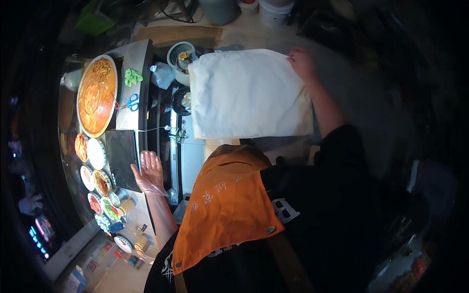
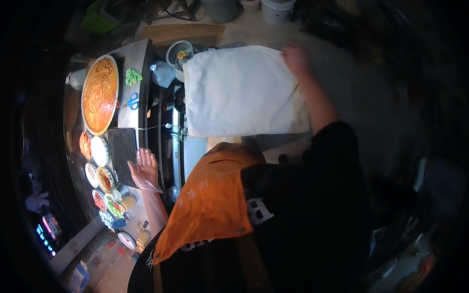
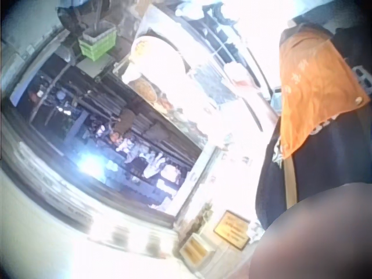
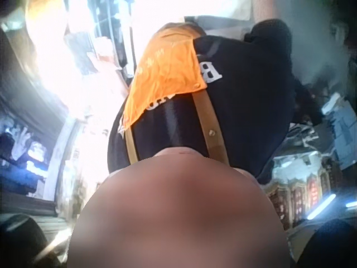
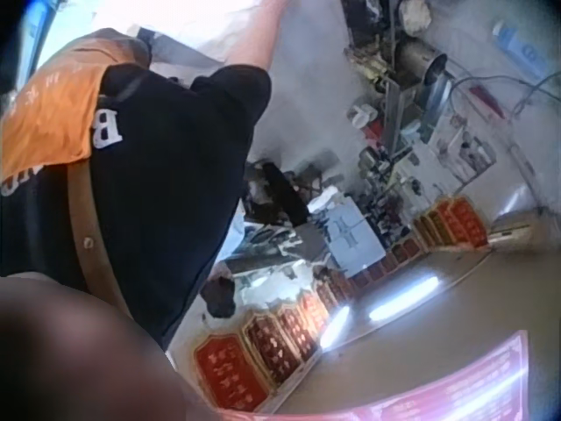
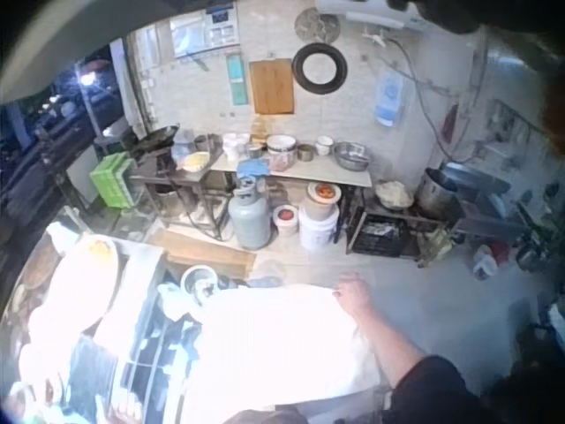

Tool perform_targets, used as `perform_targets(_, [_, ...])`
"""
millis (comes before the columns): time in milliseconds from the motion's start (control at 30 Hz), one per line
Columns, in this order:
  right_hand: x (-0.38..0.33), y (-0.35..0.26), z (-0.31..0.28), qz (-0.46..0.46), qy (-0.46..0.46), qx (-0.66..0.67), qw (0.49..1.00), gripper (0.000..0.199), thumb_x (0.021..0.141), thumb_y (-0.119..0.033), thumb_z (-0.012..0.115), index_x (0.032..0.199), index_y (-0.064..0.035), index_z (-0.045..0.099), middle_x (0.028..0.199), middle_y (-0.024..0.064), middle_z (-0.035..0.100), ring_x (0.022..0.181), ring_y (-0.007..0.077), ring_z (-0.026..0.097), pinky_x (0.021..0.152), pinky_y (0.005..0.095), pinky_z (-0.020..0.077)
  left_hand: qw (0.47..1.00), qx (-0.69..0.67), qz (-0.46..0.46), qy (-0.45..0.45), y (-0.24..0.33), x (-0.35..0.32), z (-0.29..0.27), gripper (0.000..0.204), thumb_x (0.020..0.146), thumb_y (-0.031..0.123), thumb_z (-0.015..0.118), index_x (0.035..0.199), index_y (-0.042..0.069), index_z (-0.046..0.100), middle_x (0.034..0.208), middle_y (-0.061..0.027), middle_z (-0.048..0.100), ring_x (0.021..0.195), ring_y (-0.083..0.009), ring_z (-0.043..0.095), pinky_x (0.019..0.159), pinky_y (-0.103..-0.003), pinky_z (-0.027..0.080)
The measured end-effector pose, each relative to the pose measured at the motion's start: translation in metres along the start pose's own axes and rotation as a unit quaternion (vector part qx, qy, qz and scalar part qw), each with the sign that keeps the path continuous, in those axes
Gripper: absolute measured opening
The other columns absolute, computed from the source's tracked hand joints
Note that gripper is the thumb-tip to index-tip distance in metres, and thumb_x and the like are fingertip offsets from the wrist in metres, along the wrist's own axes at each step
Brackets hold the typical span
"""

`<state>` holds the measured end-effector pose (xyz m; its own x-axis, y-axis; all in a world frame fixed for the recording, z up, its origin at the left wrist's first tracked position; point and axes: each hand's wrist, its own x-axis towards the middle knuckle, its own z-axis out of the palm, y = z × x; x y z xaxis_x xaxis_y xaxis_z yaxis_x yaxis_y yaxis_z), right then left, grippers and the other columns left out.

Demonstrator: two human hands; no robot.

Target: The person prepares a wrap by placing a flatbread on the counter, adding cooked noodles and sauce, then folding and rolling it into a cylindrical shape. The person repeats the process with a second wrap, using tongs to transfer noodles and a squeeze bottle to add sauce.

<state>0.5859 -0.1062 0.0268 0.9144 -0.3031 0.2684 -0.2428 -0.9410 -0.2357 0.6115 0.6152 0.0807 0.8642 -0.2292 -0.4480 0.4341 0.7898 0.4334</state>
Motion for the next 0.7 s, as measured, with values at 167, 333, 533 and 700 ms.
perform_targets(167, [-0.148, -0.14, -0.03, -0.044, -0.381, 0.357, 0.852, 0.01, 0.096, -0.017, 0.067, 0.101, -0.0087, 0.071, 0.092, 0.0152, 0.075, 0.081, 0.0325, 0.071, 0.077, 0.0441, 0.0553, 0.998, 0.019, -0.004, -0.067, 0.012, 0.035, 0.034, 0.068, 0.108, 0.053, 0.056, 0.145, -0.004, 0.058, 0.145, -0.0212, 0.064, 0.137, -0.0394, 0.06, 0.117, -0.056, 0.047])
perform_targets(333, [-0.269, -0.208, 0.005, -0.065, -0.517, 0.248, 0.817, 0.022, 0.091, -0.025, 0.07, 0.1, -0.0057, 0.077, 0.096, 0.019, 0.075, 0.09, 0.0353, 0.072, 0.081, 0.0477, 0.0554, 0.986, -0.031, -0.074, -0.143, 0.007, 0.049, 0.028, 0.068, 0.108, 0.053, 0.055, 0.144, -0.005, 0.059, 0.147, -0.0231, 0.063, 0.139, -0.0404, 0.058, 0.117, -0.057, 0.046])
perform_targets(533, [-0.318, -0.216, 0.032, 0.045, -0.489, 0.146, 0.858, 0.025, 0.09, -0.028, 0.069, 0.099, -0.0064, 0.078, 0.097, 0.0171, 0.075, 0.092, 0.0381, 0.071, 0.083, 0.0497, 0.0551, 0.989, -0.011, -0.109, -0.1, 0.001, 0.053, 0.006, 0.066, 0.108, 0.053, 0.056, 0.142, -0.003, 0.061, 0.143, -0.023, 0.065, 0.137, -0.0396, 0.06, 0.113, -0.055, 0.051])
perform_targets(700, [-0.268, -0.188, 0.0, 0.17, -0.197, 0.177, 0.949, 0.016, 0.094, -0.023, 0.072, 0.099, -0.0084, 0.076, 0.092, 0.0143, 0.073, 0.086, 0.0338, 0.072, 0.076, 0.0436, 0.0552, 0.991, 0.013, -0.106, -0.084, -0.001, 0.048, 0.003, 0.066, 0.107, 0.053, 0.057, 0.143, -0.003, 0.06, 0.143, -0.0222, 0.065, 0.135, -0.0389, 0.061, 0.112, -0.053, 0.053])
